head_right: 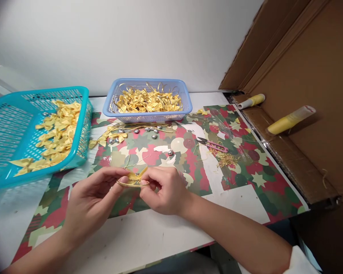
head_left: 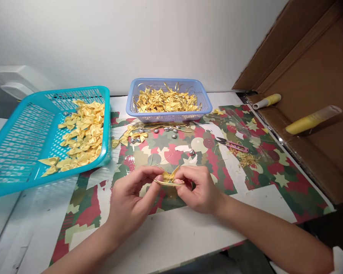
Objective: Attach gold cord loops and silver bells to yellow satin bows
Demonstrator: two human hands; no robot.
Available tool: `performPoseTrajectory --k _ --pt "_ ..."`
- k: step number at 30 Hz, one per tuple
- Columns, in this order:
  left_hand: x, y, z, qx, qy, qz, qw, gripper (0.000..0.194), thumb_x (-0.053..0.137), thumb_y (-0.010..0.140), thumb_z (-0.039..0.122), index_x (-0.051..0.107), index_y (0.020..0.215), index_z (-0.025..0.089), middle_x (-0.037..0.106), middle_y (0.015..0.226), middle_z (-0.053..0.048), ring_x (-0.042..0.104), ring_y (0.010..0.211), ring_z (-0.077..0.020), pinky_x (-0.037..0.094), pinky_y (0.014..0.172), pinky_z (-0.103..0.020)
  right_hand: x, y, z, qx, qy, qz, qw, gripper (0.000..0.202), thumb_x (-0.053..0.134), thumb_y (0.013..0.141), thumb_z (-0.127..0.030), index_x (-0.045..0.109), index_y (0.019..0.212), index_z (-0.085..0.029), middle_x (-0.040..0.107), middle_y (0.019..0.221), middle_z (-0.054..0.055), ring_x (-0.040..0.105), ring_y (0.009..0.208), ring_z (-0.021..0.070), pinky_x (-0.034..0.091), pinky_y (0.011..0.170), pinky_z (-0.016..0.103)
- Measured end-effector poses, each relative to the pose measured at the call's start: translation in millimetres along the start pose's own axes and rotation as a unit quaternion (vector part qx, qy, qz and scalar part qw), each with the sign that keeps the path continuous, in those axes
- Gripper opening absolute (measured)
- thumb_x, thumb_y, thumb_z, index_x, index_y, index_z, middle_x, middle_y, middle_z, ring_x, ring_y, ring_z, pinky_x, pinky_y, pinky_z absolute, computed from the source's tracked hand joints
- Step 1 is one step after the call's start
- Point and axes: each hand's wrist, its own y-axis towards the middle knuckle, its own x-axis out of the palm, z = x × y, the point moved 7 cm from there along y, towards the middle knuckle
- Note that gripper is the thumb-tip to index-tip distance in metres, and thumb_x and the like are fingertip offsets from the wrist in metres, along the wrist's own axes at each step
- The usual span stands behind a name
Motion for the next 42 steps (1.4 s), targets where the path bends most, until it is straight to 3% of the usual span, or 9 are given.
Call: performPoseTrajectory --k 7,18,23,33,38,42 --pt "-2.8 -0.3 4.1 0.044 0.046 0.004 0.998 0.007 0.061 0.084 0.018 0.066 0.087 0.021 0.072 0.077 0.001 0.067 0.065 -0.0119 0.054 0.061 -0.021 0.5 -3.2 -6.8 -0.069 -0.122 0.027 0.990 0.010 0.046 0.074 -0.018 0.048 0.064 -0.019 0.043 0.051 -0.005 0.035 0.047 0.0086 0.031 0.049 0.024" --pt "3.2 -4.4 1.5 0.049 0.053 -0.014 0.997 0.007 0.064 0.082 0.020 0.065 0.088 0.021 0.071 0.077 0.000 0.066 0.066 -0.0132 0.054 0.062 -0.024 0.1 -3.7 -4.0 -0.074 -0.166 0.046 0.982 0.018 0.045 0.080 -0.017 0.049 0.063 -0.020 0.049 0.051 -0.004 0.039 0.047 0.0095 0.032 0.051 0.025" --pt "5.0 -4.6 -1.7 0.050 0.063 -0.012 0.997 0.012 0.070 0.078 0.019 0.065 0.089 0.020 0.071 0.079 -0.001 0.065 0.065 -0.0128 0.054 0.062 -0.025 -0.3 -3.9 -6.2 -0.088 -0.184 0.063 0.977 0.023 0.043 0.079 -0.017 0.039 0.057 -0.021 0.039 0.047 -0.005 0.031 0.046 0.0096 0.029 0.048 0.025" --pt "2.4 -1.7 0.0 -0.020 -0.003 0.015 1.000 0.002 0.064 0.080 0.019 0.066 0.079 0.020 0.070 0.072 0.000 0.066 0.066 -0.0138 0.055 0.059 -0.022 -5.1 -3.2 -9.2 -0.087 -0.163 0.088 0.979 0.024 0.045 0.076 -0.015 0.033 0.056 -0.022 0.033 0.047 -0.006 0.029 0.044 0.0089 0.026 0.045 0.024" --pt "5.6 -0.1 -8.4 -0.087 -0.051 -0.004 0.995 0.008 0.067 0.078 0.026 0.066 0.079 0.018 0.069 0.069 -0.001 0.066 0.058 -0.0140 0.054 0.051 -0.022 -1.6 -3.3 -6.0 -0.069 -0.145 0.058 0.985 0.019 0.044 0.076 -0.017 0.040 0.058 -0.021 0.039 0.047 -0.005 0.033 0.044 0.0088 0.030 0.046 0.024" --pt "7.7 -0.1 -12.3 -0.117 -0.091 -0.017 0.989 0.011 0.068 0.078 0.028 0.067 0.080 0.018 0.070 0.070 -0.002 0.068 0.060 -0.0152 0.057 0.055 -0.024 -0.7 -4.0 -6.0 -0.069 -0.148 0.045 0.986 0.013 0.043 0.073 -0.018 0.043 0.060 -0.020 0.040 0.048 -0.005 0.033 0.044 0.0089 0.030 0.047 0.024"
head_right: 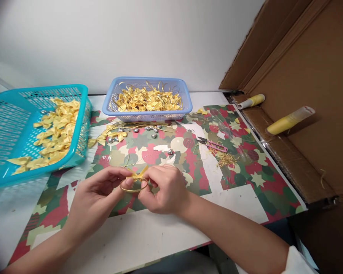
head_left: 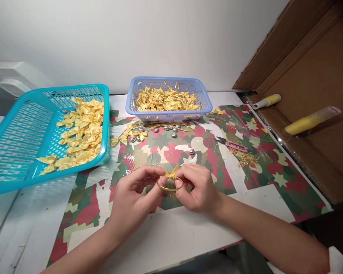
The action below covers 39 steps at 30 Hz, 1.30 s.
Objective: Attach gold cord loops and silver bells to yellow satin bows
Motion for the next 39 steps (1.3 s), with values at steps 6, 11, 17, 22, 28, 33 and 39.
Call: performPoseTrajectory --k 6,11,17,22,28,33,39 --pt "-2.2 1.7 -8.4 -0.041 -0.046 -0.002 0.998 0.012 0.066 0.079 0.030 0.068 0.077 0.019 0.066 0.063 -0.001 0.062 0.055 -0.0137 0.053 0.051 -0.024 -3.6 1.4 1.8 0.016 0.013 -0.002 1.000 0.017 0.040 0.076 -0.020 0.038 0.059 -0.021 0.036 0.049 -0.005 0.031 0.044 0.0090 0.028 0.046 0.024" --pt "-3.9 4.2 -21.7 -0.086 -0.089 -0.006 0.992 0.016 0.066 0.079 0.033 0.068 0.078 0.018 0.060 0.056 0.000 0.058 0.052 -0.0134 0.052 0.052 -0.026 -5.1 1.4 2.8 0.024 0.017 -0.010 1.000 0.022 0.037 0.081 -0.021 0.039 0.059 -0.021 0.038 0.050 -0.004 0.034 0.045 0.0098 0.029 0.048 0.025" --pt "-2.4 6.4 -26.8 -0.144 -0.144 0.002 0.979 0.019 0.072 0.072 0.035 0.068 0.073 0.016 0.060 0.056 -0.001 0.056 0.049 -0.0115 0.049 0.048 -0.023 -3.3 1.8 6.2 0.050 0.031 -0.014 0.998 0.021 0.042 0.080 -0.024 0.040 0.059 -0.020 0.039 0.050 -0.005 0.035 0.045 0.0089 0.029 0.047 0.024" --pt "5.9 5.2 -32.8 -0.237 -0.234 -0.025 0.943 0.023 0.079 0.065 0.034 0.066 0.068 0.014 0.058 0.055 0.001 0.053 0.046 -0.0071 0.042 0.042 -0.016 3.1 -0.4 8.8 0.061 0.037 -0.040 0.997 0.025 0.043 0.084 -0.024 0.040 0.059 -0.020 0.040 0.050 -0.005 0.036 0.046 0.0084 0.030 0.048 0.024" --pt "10.5 1.4 -37.5 -0.288 -0.279 -0.043 0.915 0.019 0.076 0.068 0.027 0.067 0.080 0.015 0.058 0.060 0.002 0.051 0.047 -0.0045 0.041 0.042 -0.013 4.4 2.3 8.0 0.058 0.024 -0.043 0.997 0.028 0.041 0.086 -0.023 0.040 0.059 -0.020 0.039 0.050 -0.005 0.035 0.046 0.0087 0.029 0.048 0.024" --pt "10.5 0.6 -35.6 -0.292 -0.307 -0.026 0.906 0.011 0.069 0.070 0.020 0.063 0.079 0.016 0.055 0.062 0.004 0.051 0.048 -0.0045 0.041 0.041 -0.012 -65.2 25.1 53.3 0.151 -0.174 0.006 0.973 0.013 0.057 0.080 -0.032 0.055 0.074 -0.020 0.060 0.069 0.001 0.053 0.062 0.0142 0.039 0.060 0.027" --pt "10.1 2.0 -38.6 -0.299 -0.338 -0.002 0.892 0.013 0.068 0.070 0.014 0.058 0.076 0.018 0.053 0.066 0.006 0.051 0.048 -0.0042 0.044 0.040 -0.013 -136.5 15.2 129.8 0.340 -0.361 -0.121 0.860 0.031 0.066 0.068 -0.045 0.062 0.086 -0.020 0.064 0.100 0.009 0.059 0.089 0.0270 0.042 0.067 0.033"
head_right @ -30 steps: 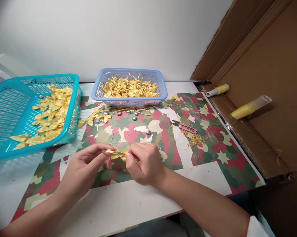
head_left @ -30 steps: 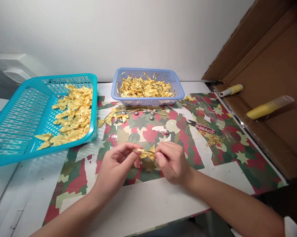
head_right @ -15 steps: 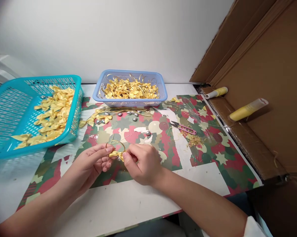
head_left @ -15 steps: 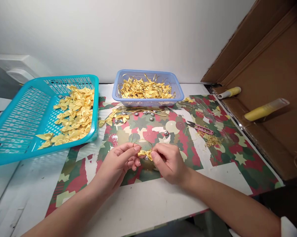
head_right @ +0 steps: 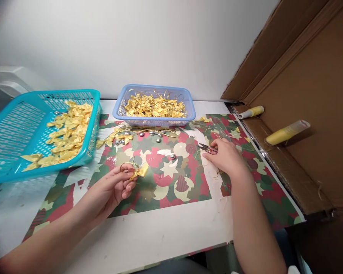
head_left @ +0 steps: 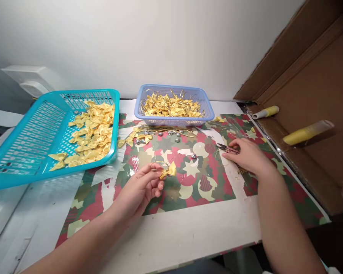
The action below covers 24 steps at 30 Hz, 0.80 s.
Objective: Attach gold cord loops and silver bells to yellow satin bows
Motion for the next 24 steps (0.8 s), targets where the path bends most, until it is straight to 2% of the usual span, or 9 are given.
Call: performPoseTrajectory --k 3,8,11,14,16,19,22,24 --pt "-2.3 2.6 -1.8 -0.002 -0.019 0.004 1.000 0.012 0.066 0.072 0.010 0.058 0.075 0.018 0.054 0.068 0.005 0.053 0.051 -0.0050 0.046 0.040 -0.013 8.3 0.2 4.2 0.001 0.015 -0.044 0.999 0.020 0.059 0.074 -0.041 0.059 0.076 -0.021 0.065 0.090 0.006 0.059 0.079 0.0216 0.040 0.060 0.029" --pt "-3.6 2.4 -4.5 -0.019 -0.007 0.009 1.000 0.005 0.063 0.075 0.009 0.065 0.076 0.013 0.058 0.068 0.001 0.057 0.055 -0.0063 0.051 0.044 -0.014 8.9 -0.3 -0.2 -0.007 0.015 -0.042 0.999 0.019 0.058 0.076 -0.038 0.054 0.068 -0.021 0.063 0.076 0.005 0.055 0.068 0.0193 0.035 0.056 0.028" --pt "-3.8 0.6 -3.4 -0.014 0.001 0.013 1.000 0.006 0.068 0.074 0.013 0.070 0.080 0.011 0.062 0.067 -0.001 0.060 0.057 -0.0079 0.053 0.047 -0.014 -4.1 -1.7 -0.4 -0.011 0.057 0.027 0.998 0.021 0.057 0.080 -0.039 0.050 0.070 -0.021 0.061 0.072 0.004 0.054 0.066 0.0192 0.035 0.055 0.029" --pt "-3.8 0.8 -3.2 -0.010 0.013 0.011 1.000 0.012 0.076 0.069 0.016 0.071 0.078 0.011 0.064 0.064 -0.001 0.062 0.057 -0.0086 0.055 0.050 -0.014 -21.6 -12.7 -12.9 -0.039 0.178 0.118 0.976 0.024 0.050 0.088 -0.045 0.042 0.081 -0.023 0.061 0.070 0.002 0.053 0.058 0.0166 0.035 0.053 0.028" --pt "-5.1 2.4 -3.6 -0.009 0.019 0.014 1.000 0.017 0.081 0.063 0.016 0.071 0.076 0.012 0.066 0.062 -0.001 0.063 0.056 -0.0085 0.055 0.052 -0.013 -20.5 -23.5 -35.1 -0.086 0.254 0.088 0.959 0.025 0.042 0.093 -0.048 0.038 0.086 -0.024 0.056 0.062 -0.002 0.048 0.048 0.0138 0.033 0.048 0.026" --pt "-8.5 4.8 -3.0 0.000 0.019 0.033 0.999 0.024 0.086 0.055 0.016 0.072 0.074 0.013 0.067 0.061 -0.001 0.064 0.055 -0.0085 0.056 0.054 -0.013 -8.8 -44.2 -77.3 -0.168 0.261 0.011 0.950 0.024 0.037 0.095 -0.047 0.041 0.091 -0.024 0.050 0.057 -0.005 0.042 0.046 0.0117 0.030 0.046 0.024" --pt "-9.4 5.6 -1.7 0.009 0.020 0.048 0.999 0.028 0.089 0.051 0.019 0.072 0.073 0.013 0.068 0.060 0.000 0.065 0.053 -0.0085 0.056 0.054 -0.013 12.5 -62.5 -109.1 -0.223 0.250 -0.091 0.938 0.020 0.046 0.093 -0.042 0.043 0.102 -0.024 0.038 0.053 -0.009 0.037 0.046 0.0107 0.029 0.048 0.023" --pt "-9.1 5.1 -0.3 0.017 0.027 0.056 0.998 0.030 0.089 0.049 0.020 0.072 0.072 0.013 0.068 0.060 0.000 0.064 0.052 -0.0085 0.056 0.054 -0.013 24.5 -69.3 -118.5 -0.232 0.235 -0.139 0.934 0.023 0.055 0.088 -0.043 0.046 0.098 -0.024 0.037 0.055 -0.009 0.035 0.048 0.0099 0.028 0.047 0.022"
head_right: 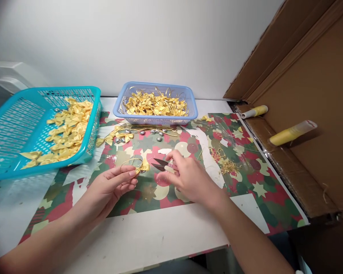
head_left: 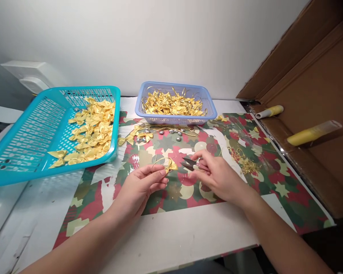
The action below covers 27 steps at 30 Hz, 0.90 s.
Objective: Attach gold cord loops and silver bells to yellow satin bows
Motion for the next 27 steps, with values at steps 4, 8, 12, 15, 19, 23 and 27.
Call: performPoseTrajectory --k 4,8,12,15,19,23,27 --pt "-0.3 -1.4 1.6 0.013 0.015 0.016 1.000 0.031 0.090 0.048 0.023 0.072 0.071 0.013 0.068 0.059 0.001 0.065 0.051 -0.0088 0.056 0.054 -0.014 3.1 -0.7 -8.3 -0.052 -0.033 0.026 0.998 0.017 0.061 0.085 -0.034 0.052 0.085 -0.020 0.052 0.074 -0.002 0.045 0.060 0.0105 0.035 0.054 0.023" --pt "-1.0 -1.6 2.1 0.028 0.023 0.026 0.999 0.032 0.090 0.048 0.025 0.072 0.072 0.012 0.069 0.060 0.001 0.065 0.051 -0.0089 0.055 0.054 -0.014 5.5 -5.0 -18.9 -0.126 0.008 0.077 0.989 0.013 0.061 0.087 -0.030 0.058 0.091 -0.019 0.058 0.079 0.001 0.049 0.061 0.0104 0.038 0.055 0.023" --pt "-0.1 -3.2 2.4 0.044 0.027 0.020 0.998 0.032 0.089 0.049 0.027 0.072 0.072 0.013 0.070 0.062 0.001 0.066 0.053 -0.0093 0.055 0.055 -0.015 18.0 -7.4 -25.0 -0.166 0.006 0.113 0.980 0.015 0.059 0.088 -0.030 0.060 0.096 -0.017 0.060 0.075 0.001 0.051 0.060 0.0107 0.041 0.054 0.023" --pt "0.9 -5.3 2.2 0.048 0.037 0.018 0.998 0.030 0.089 0.051 0.026 0.071 0.071 0.013 0.069 0.062 0.001 0.066 0.053 -0.0095 0.055 0.055 -0.016 20.4 -7.3 -24.7 -0.165 -0.006 0.155 0.974 0.014 0.056 0.089 -0.028 0.060 0.095 -0.015 0.062 0.076 0.003 0.054 0.061 0.0117 0.042 0.054 0.023" --pt "2.2 -7.1 2.5 0.049 0.042 0.019 0.998 0.027 0.088 0.052 0.025 0.071 0.069 0.013 0.069 0.061 0.001 0.066 0.053 -0.0101 0.055 0.055 -0.017 20.5 -7.2 -23.9 -0.152 -0.028 0.180 0.972 0.016 0.056 0.089 -0.031 0.061 0.091 -0.016 0.062 0.074 0.003 0.056 0.062 0.0129 0.042 0.052 0.023" --pt "1.7 -8.0 2.1 0.044 0.044 0.017 0.998 0.026 0.088 0.051 0.023 0.071 0.068 0.013 0.069 0.061 0.001 0.066 0.053 -0.0101 0.055 0.056 -0.017 22.8 -6.5 -22.7 -0.130 -0.041 0.174 0.975 0.016 0.054 0.090 -0.032 0.062 0.090 -0.018 0.061 0.071 0.003 0.055 0.061 0.0133 0.042 0.053 0.024" --pt "0.6 -8.2 1.1 0.047 0.052 0.013 0.997 0.025 0.087 0.053 0.023 0.070 0.069 0.014 0.069 0.062 0.001 0.066 0.054 -0.0098 0.055 0.056 -0.017 23.4 -5.9 -22.4 -0.123 -0.042 0.174 0.976 0.015 0.054 0.089 -0.032 0.061 0.088 -0.018 0.059 0.068 0.002 0.053 0.060 0.0131 0.042 0.055 0.024"
